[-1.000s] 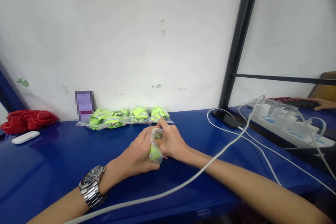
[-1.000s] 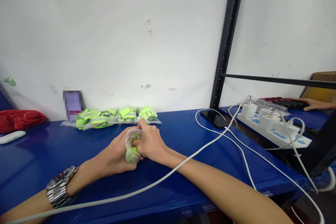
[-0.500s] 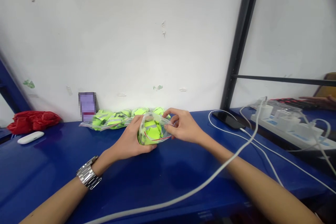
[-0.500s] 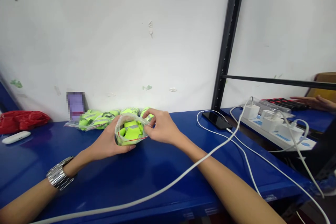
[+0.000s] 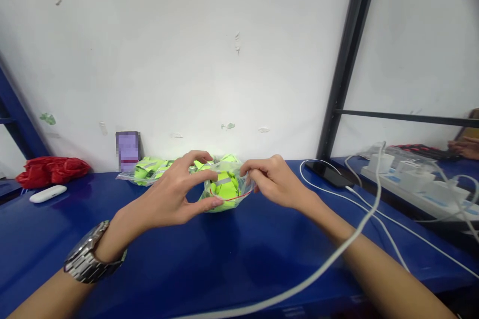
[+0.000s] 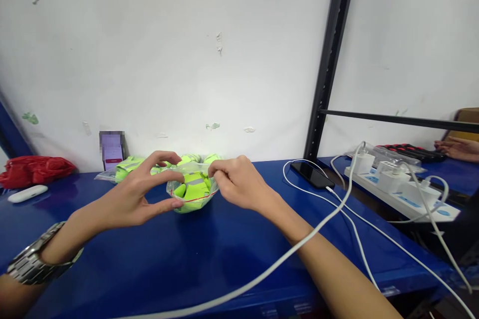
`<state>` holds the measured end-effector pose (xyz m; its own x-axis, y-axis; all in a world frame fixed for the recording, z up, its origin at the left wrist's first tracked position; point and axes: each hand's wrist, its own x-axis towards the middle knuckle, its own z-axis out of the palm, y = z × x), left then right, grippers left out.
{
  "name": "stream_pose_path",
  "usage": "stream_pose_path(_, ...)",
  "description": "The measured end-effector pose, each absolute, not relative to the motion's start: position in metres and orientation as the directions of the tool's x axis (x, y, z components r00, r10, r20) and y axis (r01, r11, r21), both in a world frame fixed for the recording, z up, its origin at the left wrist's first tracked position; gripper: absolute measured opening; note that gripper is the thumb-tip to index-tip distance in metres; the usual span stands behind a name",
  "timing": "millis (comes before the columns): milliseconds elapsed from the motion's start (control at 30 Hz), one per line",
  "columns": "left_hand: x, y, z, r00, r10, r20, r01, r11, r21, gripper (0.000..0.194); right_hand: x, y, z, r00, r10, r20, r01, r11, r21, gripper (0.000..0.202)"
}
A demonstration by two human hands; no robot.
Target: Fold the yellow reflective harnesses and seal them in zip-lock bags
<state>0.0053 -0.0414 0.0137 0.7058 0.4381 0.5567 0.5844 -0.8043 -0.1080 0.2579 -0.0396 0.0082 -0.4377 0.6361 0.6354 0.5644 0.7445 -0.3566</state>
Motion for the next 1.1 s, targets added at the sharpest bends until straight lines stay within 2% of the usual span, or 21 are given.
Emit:
stream_pose_path(167, -0.008, -0.035, 0.03, 0.7, 0.441, 0.561, 0.552, -0.833, -0.034, 0.018, 0.262, -0.05, 0.021, -0.463, 0.661, 0.59, 0.549, 0.737, -0.395, 0.019)
stream_pose_path(267, -0.013, -0.03, 0.041, 0.675, 0.446, 0.588, 0.547, -0.837, 0.008, 0.017, 0.261, -0.055, 0.027, -0.49, 0.667, 0.561, 0.58, 0.73, -0.362, 0.01)
stream_pose_path(400, -0.014, -0.026, 0.055, 0.731, 0.517, 0.446, 0.556, -0.83, 0.05, 0.016, 0.263, -0.051, 0.033, -0.557, 0.617, 0.556, 0.581, 0.768, -0.27, 0.008)
stream_pose_path(467, -0.013, -0.021, 0.059, 0.744, 0.524, 0.416, 0.559, -0.828, 0.044, 0.02, 0.267, -0.044, 0.035, -0.606, 0.564, 0.561, 0.56, 0.803, -0.202, 0.009)
stream_pose_path(533, -0.013, -0.013, 0.062, 0.733, 0.503, 0.458, 0.566, -0.824, 0.0, 0.024, 0.271, -0.035, 0.036, -0.624, 0.525, 0.579, 0.547, 0.822, -0.156, 0.013)
stream_pose_path(667, -0.012, 0.001, 0.06, 0.688, 0.486, 0.54, 0.592, -0.805, -0.03, 0.027, 0.276, -0.019, 0.035, -0.548, 0.54, 0.639, 0.542, 0.811, -0.22, 0.016)
stream_pose_path(733, -0.012, 0.003, 0.057, 0.673, 0.516, 0.53, 0.593, -0.804, 0.03, 0.026, 0.278, -0.015, 0.033, -0.528, 0.565, 0.634, 0.528, 0.803, -0.276, 0.015)
stream_pose_path(867, -0.012, 0.0, 0.05, 0.626, 0.586, 0.515, 0.558, -0.797, 0.229, 0.022, 0.279, -0.013, 0.028, -0.539, 0.571, 0.619, 0.46, 0.815, -0.352, 0.017)
stream_pose_path(967, -0.01, -0.001, 0.046, 0.563, 0.619, 0.547, 0.548, -0.776, 0.314, 0.021, 0.279, -0.01, 0.027, -0.526, 0.526, 0.668, 0.477, 0.833, -0.28, 0.015)
stream_pose_path(1100, -0.005, 0.0, 0.039, 0.503, 0.622, 0.6, 0.532, -0.77, 0.352, 0.019, 0.279, -0.003, 0.022, -0.525, 0.432, 0.733, 0.492, 0.857, -0.153, 0.011)
